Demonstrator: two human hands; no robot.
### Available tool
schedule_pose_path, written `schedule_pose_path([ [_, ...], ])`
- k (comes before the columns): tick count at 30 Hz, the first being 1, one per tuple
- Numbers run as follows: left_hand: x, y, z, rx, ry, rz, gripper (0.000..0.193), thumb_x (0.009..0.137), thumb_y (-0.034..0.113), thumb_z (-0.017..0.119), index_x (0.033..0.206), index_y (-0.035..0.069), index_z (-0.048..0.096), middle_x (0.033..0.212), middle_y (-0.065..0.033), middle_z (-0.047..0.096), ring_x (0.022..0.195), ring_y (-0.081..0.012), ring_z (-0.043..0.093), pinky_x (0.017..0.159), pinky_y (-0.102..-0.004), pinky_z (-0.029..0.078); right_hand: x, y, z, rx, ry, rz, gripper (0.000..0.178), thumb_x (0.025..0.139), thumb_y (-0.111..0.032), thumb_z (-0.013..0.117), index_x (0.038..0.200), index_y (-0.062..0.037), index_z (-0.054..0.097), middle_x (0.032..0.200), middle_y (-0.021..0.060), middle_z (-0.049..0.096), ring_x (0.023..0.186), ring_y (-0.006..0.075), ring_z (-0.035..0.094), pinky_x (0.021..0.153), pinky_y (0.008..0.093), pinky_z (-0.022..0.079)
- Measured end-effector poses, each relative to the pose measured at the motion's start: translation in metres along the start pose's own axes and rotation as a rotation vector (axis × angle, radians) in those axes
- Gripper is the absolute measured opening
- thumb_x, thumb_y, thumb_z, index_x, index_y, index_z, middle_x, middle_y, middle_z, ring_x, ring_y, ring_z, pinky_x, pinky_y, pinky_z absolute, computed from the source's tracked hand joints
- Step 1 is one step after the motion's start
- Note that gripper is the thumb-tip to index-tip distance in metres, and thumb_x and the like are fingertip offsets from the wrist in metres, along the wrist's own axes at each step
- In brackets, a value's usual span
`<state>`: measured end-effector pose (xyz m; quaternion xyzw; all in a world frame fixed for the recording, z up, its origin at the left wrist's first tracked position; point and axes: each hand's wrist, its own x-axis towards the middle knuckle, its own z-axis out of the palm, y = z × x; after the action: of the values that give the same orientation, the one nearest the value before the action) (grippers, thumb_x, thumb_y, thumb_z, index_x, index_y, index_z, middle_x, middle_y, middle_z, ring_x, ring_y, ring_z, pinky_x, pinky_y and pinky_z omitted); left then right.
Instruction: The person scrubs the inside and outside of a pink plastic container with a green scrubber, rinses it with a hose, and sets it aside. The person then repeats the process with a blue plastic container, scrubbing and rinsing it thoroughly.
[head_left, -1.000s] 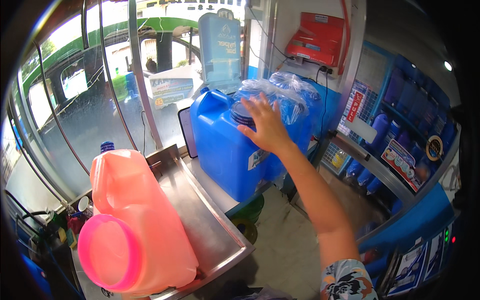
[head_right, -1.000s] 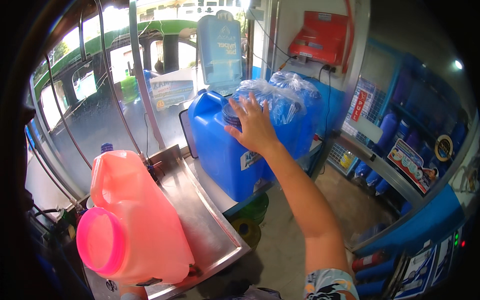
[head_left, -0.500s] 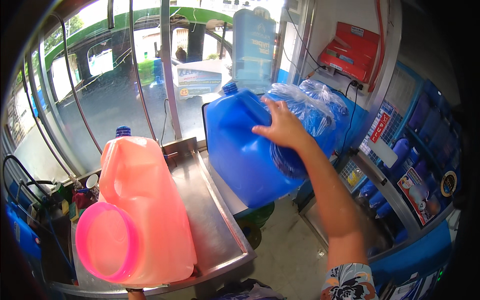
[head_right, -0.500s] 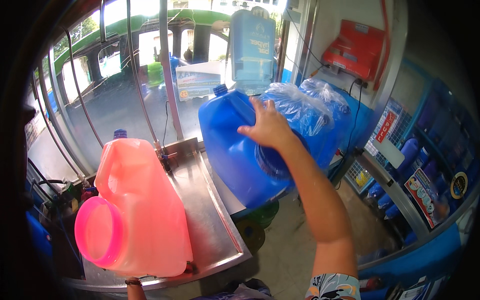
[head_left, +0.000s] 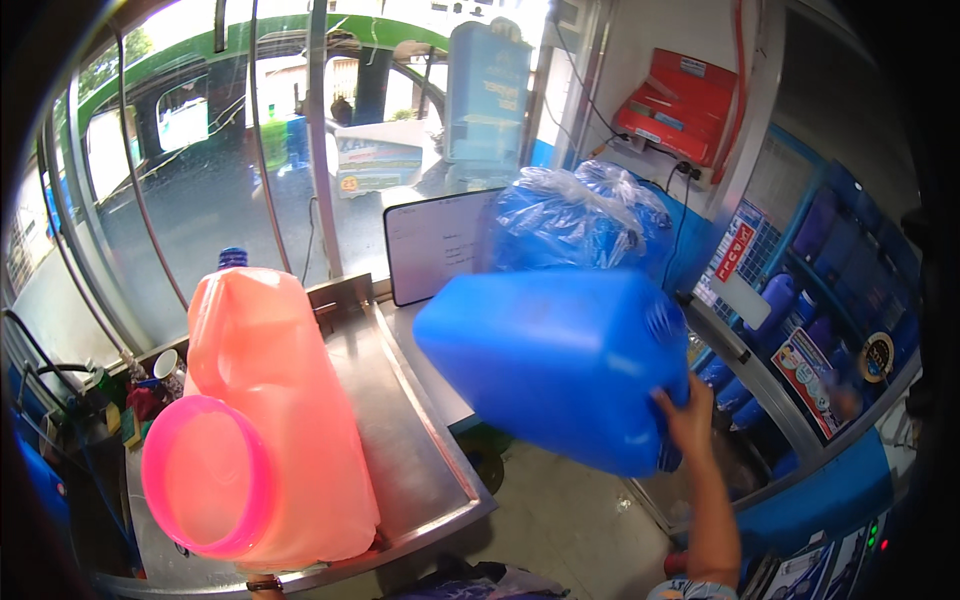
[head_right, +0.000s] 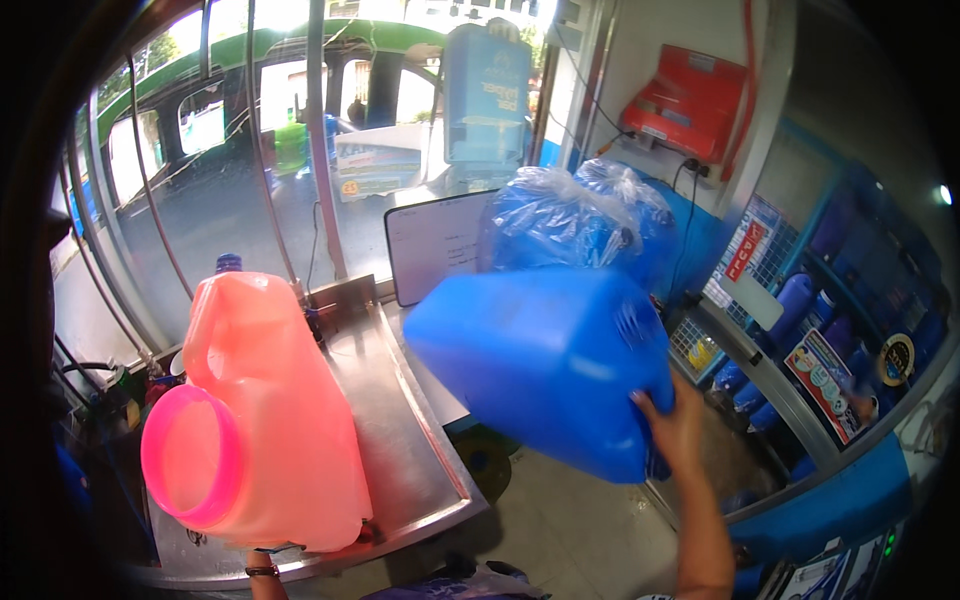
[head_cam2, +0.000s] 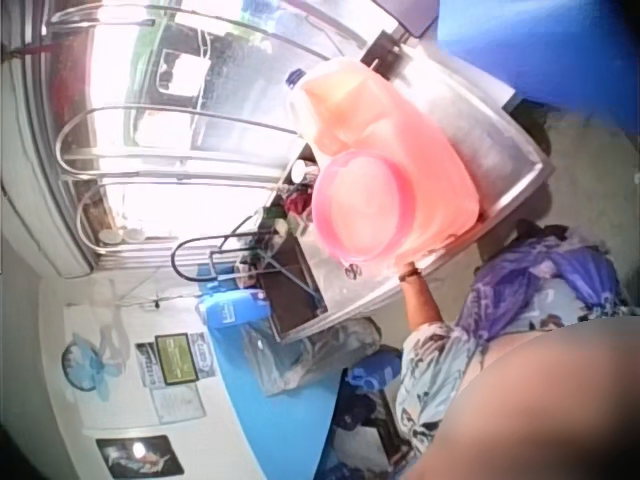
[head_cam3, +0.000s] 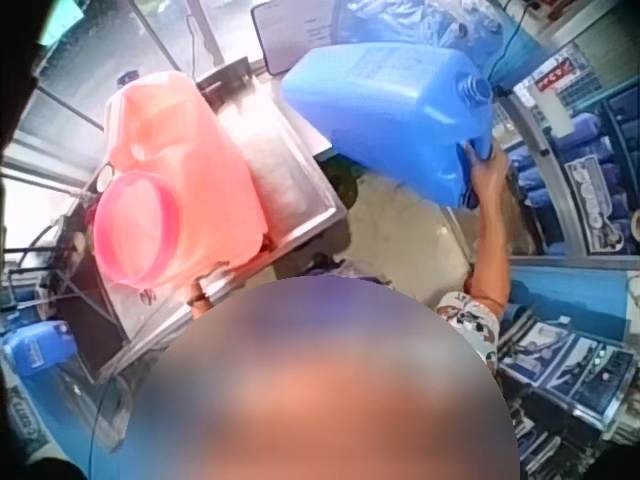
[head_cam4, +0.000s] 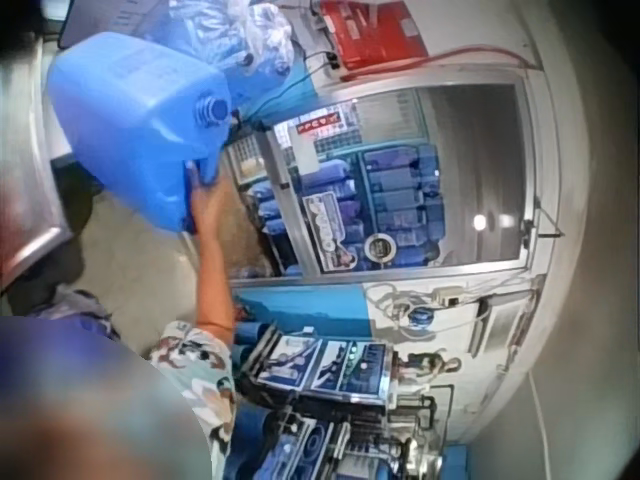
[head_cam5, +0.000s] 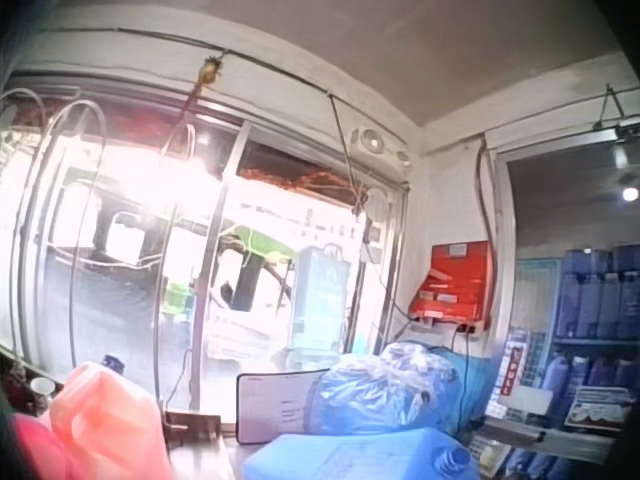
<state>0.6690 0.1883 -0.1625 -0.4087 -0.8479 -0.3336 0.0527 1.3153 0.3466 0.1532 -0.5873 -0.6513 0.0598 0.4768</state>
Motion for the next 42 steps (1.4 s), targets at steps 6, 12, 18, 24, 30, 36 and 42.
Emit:
schedule_pose_path([
  [6,0.014,0.013,0.014,0.007,-0.008,0.014,0.032,0.092,0.018,0.056,0.122,0.008,0.060,0.113,-0.0160,0.062,0.109,-0.0302,0.056,0.099,-0.0391,0.042,-0.126,0.063,-0.036,-0.120,0.245,-0.019,0.017,0.070,0.003,0.066,0.086,0.0015,0.066,0.081,0.0139,0.067,0.076,0.0233,0.061,0.071,0.0348,0.048],
  [12,0.027,0.031,0.028,-0.001,-0.028,0.043,0.034,0.092,0.019,0.055,0.124,0.009,0.059,0.115,-0.0161,0.061,0.110,-0.0299,0.056,0.099,-0.0390,0.042,-0.154,0.076,-0.061,-0.202,0.317,-0.012,0.014,0.068,0.001,0.070,0.082,0.0006,0.064,0.076,0.0135,0.065,0.070,0.0256,0.059,0.065,0.0344,0.046],
  [18,0.025,0.034,0.024,-0.028,-0.030,0.055,0.035,0.093,0.021,0.055,0.126,0.009,0.057,0.117,-0.0163,0.061,0.111,-0.0296,0.056,0.099,-0.0389,0.042,-0.099,0.018,-0.053,-0.072,0.154,0.360,0.021,0.073,-0.006,0.076,0.091,0.0036,0.068,0.087,0.0160,0.069,0.081,0.0206,0.064,0.071,0.0354,0.050],
  [24,0.016,0.034,0.019,-0.062,-0.041,0.069,0.037,0.094,0.022,0.054,0.129,0.009,0.055,0.119,-0.0165,0.060,0.111,-0.0292,0.056,0.099,-0.0388,0.042,0.043,-0.030,0.004,0.246,-0.084,0.189,0.054,0.081,-0.005,0.071,0.131,0.0007,0.054,0.094,0.0119,0.070,0.077,0.0155,0.064,0.068,0.0302,0.052],
  [30,0.006,0.047,0.018,-0.085,-0.040,0.063,0.039,0.095,0.023,0.054,0.131,0.009,0.054,0.121,-0.0167,0.059,0.112,-0.0289,0.056,0.100,-0.0388,0.042,0.182,-0.064,0.101,0.217,-0.388,0.008,0.059,0.082,-0.004,0.067,0.138,-0.0156,0.054,0.107,0.0166,0.070,0.075,0.0187,0.065,0.069,0.0319,0.052],
  [36,0.000,0.072,0.022,-0.100,-0.051,0.064,0.041,0.096,0.024,0.053,0.134,0.009,0.052,0.123,-0.0169,0.059,0.113,-0.0286,0.056,0.100,-0.0387,0.042,0.259,-0.096,0.219,-0.394,-0.399,-0.212,0.056,0.082,-0.018,0.069,0.136,-0.0261,0.056,0.128,0.0186,0.060,0.113,0.0363,0.061,0.096,0.0421,0.047],
  [42,-0.001,0.111,0.041,-0.169,-0.112,0.068,0.043,0.097,0.025,0.053,0.136,0.010,0.051,0.125,-0.0171,0.058,0.114,-0.0283,0.055,0.100,-0.0386,0.042,0.271,-0.138,0.240,-0.568,-0.449,-0.348,0.049,0.078,-0.024,0.071,0.127,-0.0214,0.064,0.120,0.0217,0.064,0.112,0.0391,0.060,0.097,0.0451,0.047],
])
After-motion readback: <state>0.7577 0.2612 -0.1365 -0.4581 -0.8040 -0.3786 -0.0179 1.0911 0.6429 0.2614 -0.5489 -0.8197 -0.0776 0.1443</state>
